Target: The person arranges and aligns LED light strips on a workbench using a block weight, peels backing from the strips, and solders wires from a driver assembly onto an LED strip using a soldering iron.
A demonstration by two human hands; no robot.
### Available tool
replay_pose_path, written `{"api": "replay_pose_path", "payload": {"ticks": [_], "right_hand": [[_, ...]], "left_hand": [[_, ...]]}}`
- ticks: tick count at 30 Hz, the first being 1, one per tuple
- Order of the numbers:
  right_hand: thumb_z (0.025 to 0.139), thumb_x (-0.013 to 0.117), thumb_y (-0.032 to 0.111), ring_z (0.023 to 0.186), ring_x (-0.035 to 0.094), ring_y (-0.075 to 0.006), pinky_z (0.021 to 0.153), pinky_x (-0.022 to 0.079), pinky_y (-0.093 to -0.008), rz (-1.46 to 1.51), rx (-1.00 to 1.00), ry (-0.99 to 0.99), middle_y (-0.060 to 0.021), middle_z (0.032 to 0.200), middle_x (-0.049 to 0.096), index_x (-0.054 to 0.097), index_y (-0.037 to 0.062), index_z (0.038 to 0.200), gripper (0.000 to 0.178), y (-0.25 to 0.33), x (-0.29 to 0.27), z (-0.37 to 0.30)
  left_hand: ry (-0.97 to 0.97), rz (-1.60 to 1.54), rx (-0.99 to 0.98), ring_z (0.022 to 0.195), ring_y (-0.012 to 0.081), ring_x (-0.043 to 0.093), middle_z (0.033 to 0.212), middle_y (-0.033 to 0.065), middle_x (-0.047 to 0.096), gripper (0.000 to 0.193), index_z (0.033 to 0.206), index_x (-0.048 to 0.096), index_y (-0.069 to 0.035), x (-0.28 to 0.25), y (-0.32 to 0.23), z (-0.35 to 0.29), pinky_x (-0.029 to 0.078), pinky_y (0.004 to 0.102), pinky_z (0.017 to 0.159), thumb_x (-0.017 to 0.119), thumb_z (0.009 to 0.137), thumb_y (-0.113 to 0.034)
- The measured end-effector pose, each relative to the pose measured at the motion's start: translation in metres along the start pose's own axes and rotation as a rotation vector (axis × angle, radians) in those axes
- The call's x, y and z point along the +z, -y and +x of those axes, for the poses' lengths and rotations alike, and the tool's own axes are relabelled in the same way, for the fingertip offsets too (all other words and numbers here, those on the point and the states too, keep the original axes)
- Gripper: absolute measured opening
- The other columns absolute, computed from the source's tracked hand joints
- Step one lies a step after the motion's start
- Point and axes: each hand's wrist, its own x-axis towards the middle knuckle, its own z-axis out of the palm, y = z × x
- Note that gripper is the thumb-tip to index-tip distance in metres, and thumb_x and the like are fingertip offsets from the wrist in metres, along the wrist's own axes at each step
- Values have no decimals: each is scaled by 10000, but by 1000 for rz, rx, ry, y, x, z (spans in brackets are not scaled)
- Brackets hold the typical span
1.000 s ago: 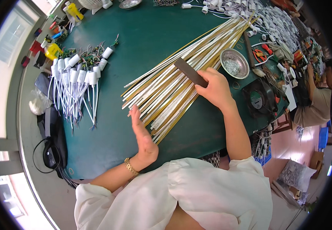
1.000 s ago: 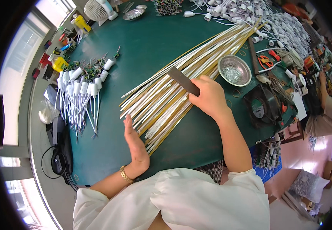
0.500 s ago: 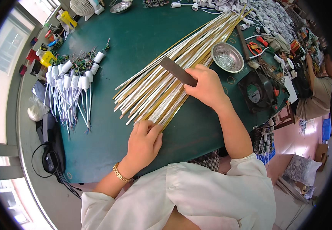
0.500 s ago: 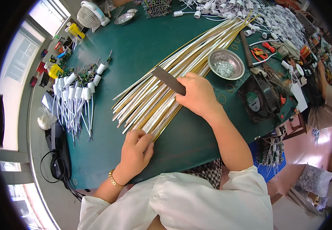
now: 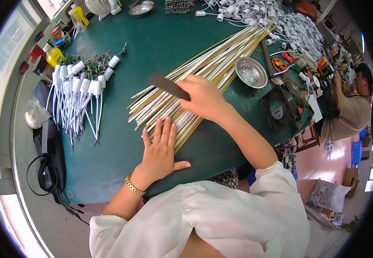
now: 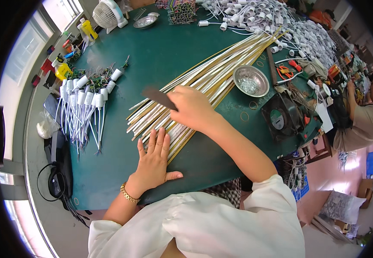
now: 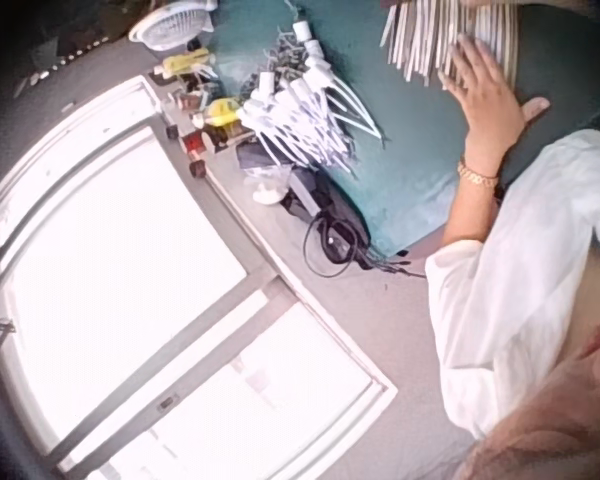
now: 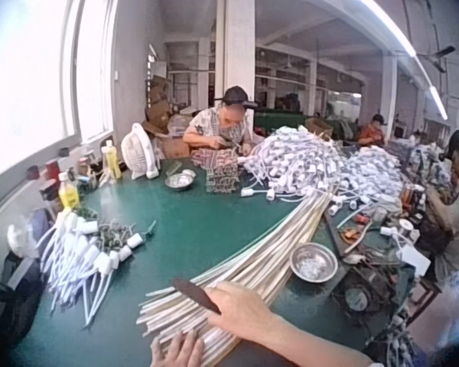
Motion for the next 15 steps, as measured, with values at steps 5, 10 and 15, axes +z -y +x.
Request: {"api": "replay_pose_path", "payload": {"ticks": [5,10,15], "right_hand": [[765,698,170,874,636,-293,753,525,-427,-30,-80,188,-83,872,607,714,66,1002,259,10,38,28],[796,740,233,929,630,-304,783,525,-429,-25,-33,238,-102,909,621,709,62,971,246,6,62,31],[809,759,185,946,629,-291,793,538,-399,61,-202,48,-89,949,620,683,49,1034,273,15,25,-17]], "left_hand": [[46,-197,-10,1513,455,188,1613,305,226,1198,1505,289,128,-3,2,6,105,681,1152,625,771,-757],[125,-202,-54,1518,508,80,1641,311,87,1187,1541,150,126,-6,1,3,124,718,1132,663,817,-663],[148,-253,-61,1526,484,87,1645,291,111,1122,1550,185,98,-6,7,1,140,703,1139,626,848,-659]]}}
